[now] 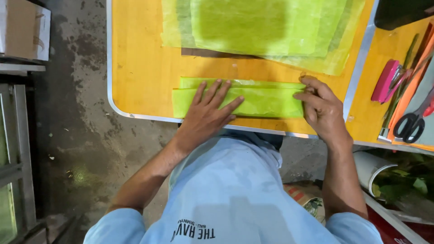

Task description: Rolling a sheet of green tissue paper into a tube-like shape on a yellow table, using a green rod as a guide.

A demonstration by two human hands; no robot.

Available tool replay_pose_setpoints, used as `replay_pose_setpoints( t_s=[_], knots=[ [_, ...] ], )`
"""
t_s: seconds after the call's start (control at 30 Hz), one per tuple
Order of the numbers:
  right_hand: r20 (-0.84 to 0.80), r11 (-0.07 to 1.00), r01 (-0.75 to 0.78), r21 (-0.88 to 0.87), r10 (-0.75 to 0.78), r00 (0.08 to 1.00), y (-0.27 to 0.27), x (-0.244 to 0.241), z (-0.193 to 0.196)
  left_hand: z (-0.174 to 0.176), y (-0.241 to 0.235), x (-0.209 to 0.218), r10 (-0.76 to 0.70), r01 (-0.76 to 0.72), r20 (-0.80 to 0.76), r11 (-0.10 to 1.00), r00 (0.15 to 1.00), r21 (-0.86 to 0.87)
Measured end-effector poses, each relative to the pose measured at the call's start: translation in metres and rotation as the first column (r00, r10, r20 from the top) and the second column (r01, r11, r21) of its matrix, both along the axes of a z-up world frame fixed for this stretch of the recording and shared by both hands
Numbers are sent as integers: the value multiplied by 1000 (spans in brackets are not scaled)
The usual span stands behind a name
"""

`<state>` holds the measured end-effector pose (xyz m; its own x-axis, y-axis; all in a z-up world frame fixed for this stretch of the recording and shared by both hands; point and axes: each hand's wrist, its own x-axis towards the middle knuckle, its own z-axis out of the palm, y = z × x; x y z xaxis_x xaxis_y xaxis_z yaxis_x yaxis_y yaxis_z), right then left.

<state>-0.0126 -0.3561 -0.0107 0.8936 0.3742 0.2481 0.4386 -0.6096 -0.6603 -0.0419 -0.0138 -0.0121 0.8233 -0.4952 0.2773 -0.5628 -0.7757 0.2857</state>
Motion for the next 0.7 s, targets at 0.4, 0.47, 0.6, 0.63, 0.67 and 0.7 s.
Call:
replay_pose_setpoints(
  t_s=[0.4,0.47,0.6,0.63,0.67,0.7],
  knots=[
    [355,926,-224,-303,328,875,110,-10,29,2,4,-5,-14,14,-24,1000,1000,-11],
    [371,922,-228,-312,339,864,103,-11,16,8,17,0,13,-13,-18,1000,1000,5],
    [424,928,-185,-324,317,848,90,-15,7,-2,43,7,24,-23,-93,1000,995,17],
    [425,928,-180,-325,313,849,91,-16,8,-3,46,7,19,-18,-92,1000,996,15],
    [438,931,-159,-330,299,848,91,-17,8,-4,48,7,21,-21,-92,1000,995,4],
    [447,932,-138,-334,286,848,91,-20,9,-5,49,5,24,-24,-97,1000,995,-8]
  ],
)
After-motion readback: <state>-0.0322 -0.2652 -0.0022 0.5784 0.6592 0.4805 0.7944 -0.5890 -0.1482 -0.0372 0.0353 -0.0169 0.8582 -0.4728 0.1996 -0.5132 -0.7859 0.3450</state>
